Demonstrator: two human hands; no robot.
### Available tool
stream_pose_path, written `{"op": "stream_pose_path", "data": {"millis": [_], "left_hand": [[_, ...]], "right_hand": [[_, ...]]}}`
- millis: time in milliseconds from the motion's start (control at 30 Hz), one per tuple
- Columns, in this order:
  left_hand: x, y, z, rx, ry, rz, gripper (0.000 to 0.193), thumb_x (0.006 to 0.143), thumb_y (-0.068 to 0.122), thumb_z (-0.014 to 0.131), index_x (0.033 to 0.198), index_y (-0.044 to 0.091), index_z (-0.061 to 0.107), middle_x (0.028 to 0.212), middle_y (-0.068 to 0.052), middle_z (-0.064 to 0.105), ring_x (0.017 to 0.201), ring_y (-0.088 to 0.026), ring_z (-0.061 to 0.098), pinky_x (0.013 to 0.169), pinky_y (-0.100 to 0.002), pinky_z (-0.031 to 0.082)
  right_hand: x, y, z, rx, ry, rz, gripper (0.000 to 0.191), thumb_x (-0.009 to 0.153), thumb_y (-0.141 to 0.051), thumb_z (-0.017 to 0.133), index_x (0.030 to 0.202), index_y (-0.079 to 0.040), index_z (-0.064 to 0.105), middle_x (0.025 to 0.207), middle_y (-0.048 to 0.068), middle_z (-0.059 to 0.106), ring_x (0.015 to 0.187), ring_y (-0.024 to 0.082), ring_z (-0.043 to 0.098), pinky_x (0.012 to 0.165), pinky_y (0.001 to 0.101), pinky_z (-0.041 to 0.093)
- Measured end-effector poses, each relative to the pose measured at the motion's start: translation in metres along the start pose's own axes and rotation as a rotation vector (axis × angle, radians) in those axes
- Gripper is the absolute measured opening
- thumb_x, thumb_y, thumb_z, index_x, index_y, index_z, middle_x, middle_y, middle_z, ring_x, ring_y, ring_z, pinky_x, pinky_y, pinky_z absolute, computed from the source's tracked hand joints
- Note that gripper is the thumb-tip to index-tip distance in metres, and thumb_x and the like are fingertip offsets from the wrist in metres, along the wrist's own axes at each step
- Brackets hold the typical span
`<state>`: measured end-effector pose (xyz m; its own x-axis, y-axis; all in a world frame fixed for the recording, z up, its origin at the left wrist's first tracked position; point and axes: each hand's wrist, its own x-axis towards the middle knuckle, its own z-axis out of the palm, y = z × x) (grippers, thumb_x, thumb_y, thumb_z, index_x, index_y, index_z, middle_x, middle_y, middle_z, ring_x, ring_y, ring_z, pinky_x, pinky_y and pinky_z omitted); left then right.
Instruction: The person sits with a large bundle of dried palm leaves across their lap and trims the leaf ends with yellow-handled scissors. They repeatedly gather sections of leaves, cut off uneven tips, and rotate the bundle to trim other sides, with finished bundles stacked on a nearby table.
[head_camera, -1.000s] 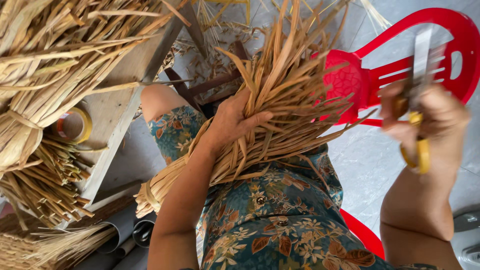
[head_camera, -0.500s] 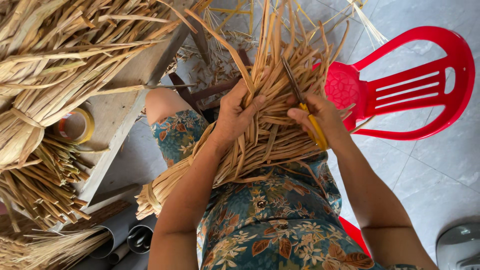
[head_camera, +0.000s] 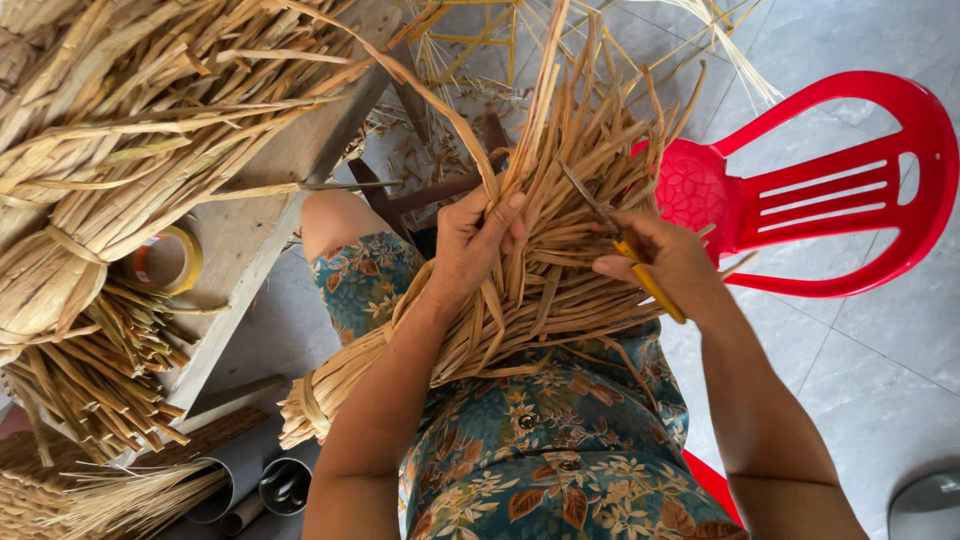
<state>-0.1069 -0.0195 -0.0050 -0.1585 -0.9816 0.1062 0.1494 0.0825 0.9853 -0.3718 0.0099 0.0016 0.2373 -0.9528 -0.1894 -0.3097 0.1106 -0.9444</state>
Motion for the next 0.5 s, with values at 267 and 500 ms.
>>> {"op": "stream_pose_path", "data": {"millis": [267, 500], "left_hand": [[-0.003, -0.011, -0.007, 0.064, -0.039, 0.110, 0.026, 0.110, 0.020, 0.060, 0.128, 0.005, 0.071, 0.070, 0.006, 0.056, 0.064, -0.002, 0.051, 0.058, -0.022, 0.043], [-0.008, -0.010, -0.007, -0.020, -0.003, 0.012, 0.028, 0.104, 0.018, 0.067, 0.126, 0.002, 0.073, 0.070, 0.008, 0.053, 0.060, -0.001, 0.043, 0.053, -0.021, 0.035]], "right_hand": [[-0.026, -0.035, -0.021, -0.189, 0.105, -0.049, 0.062, 0.073, -0.009, 0.088, 0.132, -0.013, 0.068, 0.086, -0.004, 0.061, 0.077, 0.007, 0.056, 0.071, 0.0236, 0.050], [-0.025, -0.039, -0.016, -0.063, 0.102, -0.076, 0.056, 0.076, -0.007, 0.087, 0.129, -0.012, 0.069, 0.089, -0.004, 0.061, 0.082, 0.006, 0.058, 0.072, 0.0225, 0.050]]}}
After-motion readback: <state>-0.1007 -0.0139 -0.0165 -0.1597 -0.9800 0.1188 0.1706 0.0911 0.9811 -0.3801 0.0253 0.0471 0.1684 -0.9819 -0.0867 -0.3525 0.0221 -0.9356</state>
